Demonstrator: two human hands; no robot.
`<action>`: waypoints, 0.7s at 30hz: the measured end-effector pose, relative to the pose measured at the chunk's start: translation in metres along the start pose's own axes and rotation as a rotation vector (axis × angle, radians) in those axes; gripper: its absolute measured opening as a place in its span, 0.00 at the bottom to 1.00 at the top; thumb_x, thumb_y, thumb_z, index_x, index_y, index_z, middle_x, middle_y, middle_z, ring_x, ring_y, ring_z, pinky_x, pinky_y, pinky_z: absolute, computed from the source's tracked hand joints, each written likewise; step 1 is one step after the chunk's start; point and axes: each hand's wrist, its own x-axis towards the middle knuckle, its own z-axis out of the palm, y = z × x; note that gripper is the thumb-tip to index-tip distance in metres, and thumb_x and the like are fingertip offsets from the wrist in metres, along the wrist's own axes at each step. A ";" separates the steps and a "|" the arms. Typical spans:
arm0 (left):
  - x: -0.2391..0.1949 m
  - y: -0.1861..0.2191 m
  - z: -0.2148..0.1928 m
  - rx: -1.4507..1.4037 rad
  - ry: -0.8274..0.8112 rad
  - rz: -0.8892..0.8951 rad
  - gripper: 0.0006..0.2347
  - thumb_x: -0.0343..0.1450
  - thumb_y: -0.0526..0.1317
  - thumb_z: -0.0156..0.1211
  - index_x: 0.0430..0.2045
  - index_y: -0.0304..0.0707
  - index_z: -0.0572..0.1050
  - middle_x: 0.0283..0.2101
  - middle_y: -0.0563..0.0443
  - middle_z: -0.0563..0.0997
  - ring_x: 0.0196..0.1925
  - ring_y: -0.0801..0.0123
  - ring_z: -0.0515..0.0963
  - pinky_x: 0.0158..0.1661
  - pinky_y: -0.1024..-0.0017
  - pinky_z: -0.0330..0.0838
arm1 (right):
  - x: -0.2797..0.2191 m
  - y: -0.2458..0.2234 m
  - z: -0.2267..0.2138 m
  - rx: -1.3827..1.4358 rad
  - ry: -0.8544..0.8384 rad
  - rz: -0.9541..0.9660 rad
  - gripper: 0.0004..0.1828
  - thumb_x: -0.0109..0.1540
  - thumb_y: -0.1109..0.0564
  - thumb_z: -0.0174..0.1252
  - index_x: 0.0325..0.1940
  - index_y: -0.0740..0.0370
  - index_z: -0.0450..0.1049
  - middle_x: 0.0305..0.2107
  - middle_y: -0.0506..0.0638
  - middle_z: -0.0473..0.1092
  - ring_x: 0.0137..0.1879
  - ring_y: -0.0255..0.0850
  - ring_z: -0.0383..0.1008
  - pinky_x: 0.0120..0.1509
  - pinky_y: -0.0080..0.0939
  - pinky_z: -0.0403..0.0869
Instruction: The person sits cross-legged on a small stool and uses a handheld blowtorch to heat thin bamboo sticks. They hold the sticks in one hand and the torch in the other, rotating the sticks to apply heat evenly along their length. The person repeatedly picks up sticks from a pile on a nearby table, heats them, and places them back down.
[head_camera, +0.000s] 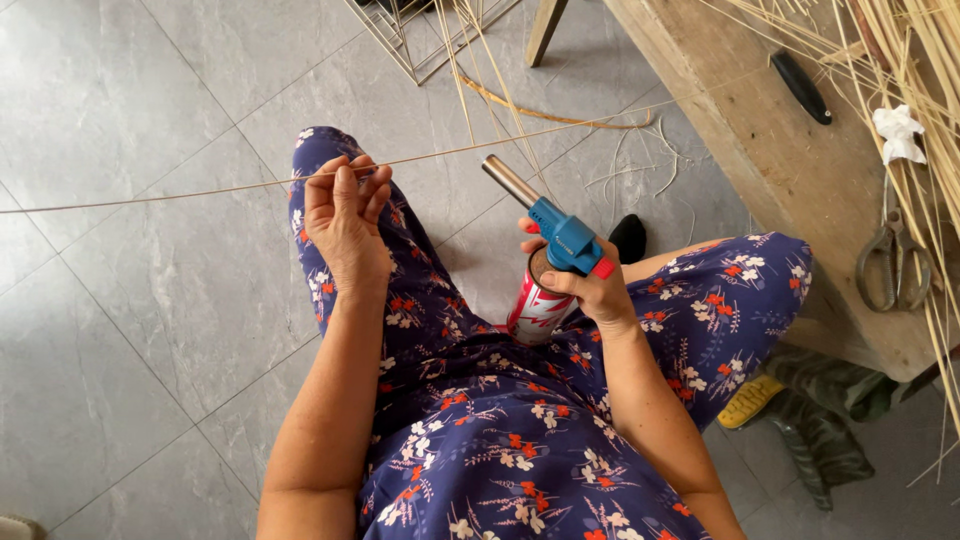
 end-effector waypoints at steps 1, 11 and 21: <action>-0.001 0.000 0.001 -0.005 -0.017 0.001 0.04 0.78 0.36 0.55 0.44 0.36 0.74 0.45 0.44 0.82 0.44 0.61 0.86 0.41 0.74 0.82 | 0.000 -0.001 0.003 -0.010 -0.006 0.006 0.32 0.51 0.63 0.63 0.60 0.70 0.73 0.56 0.58 0.74 0.56 0.46 0.78 0.64 0.45 0.75; -0.006 -0.002 0.006 0.027 -0.109 0.027 0.05 0.79 0.36 0.54 0.45 0.38 0.75 0.48 0.45 0.82 0.48 0.63 0.85 0.46 0.72 0.82 | 0.002 0.001 0.006 0.022 -0.018 0.004 0.32 0.51 0.63 0.63 0.61 0.70 0.73 0.57 0.58 0.74 0.56 0.46 0.77 0.64 0.45 0.75; -0.004 0.000 0.001 0.014 -0.089 0.036 0.04 0.80 0.36 0.54 0.45 0.38 0.74 0.48 0.45 0.82 0.48 0.62 0.85 0.46 0.72 0.81 | 0.002 -0.008 -0.012 0.128 0.151 -0.036 0.31 0.53 0.64 0.64 0.61 0.72 0.71 0.58 0.61 0.72 0.58 0.48 0.77 0.66 0.45 0.74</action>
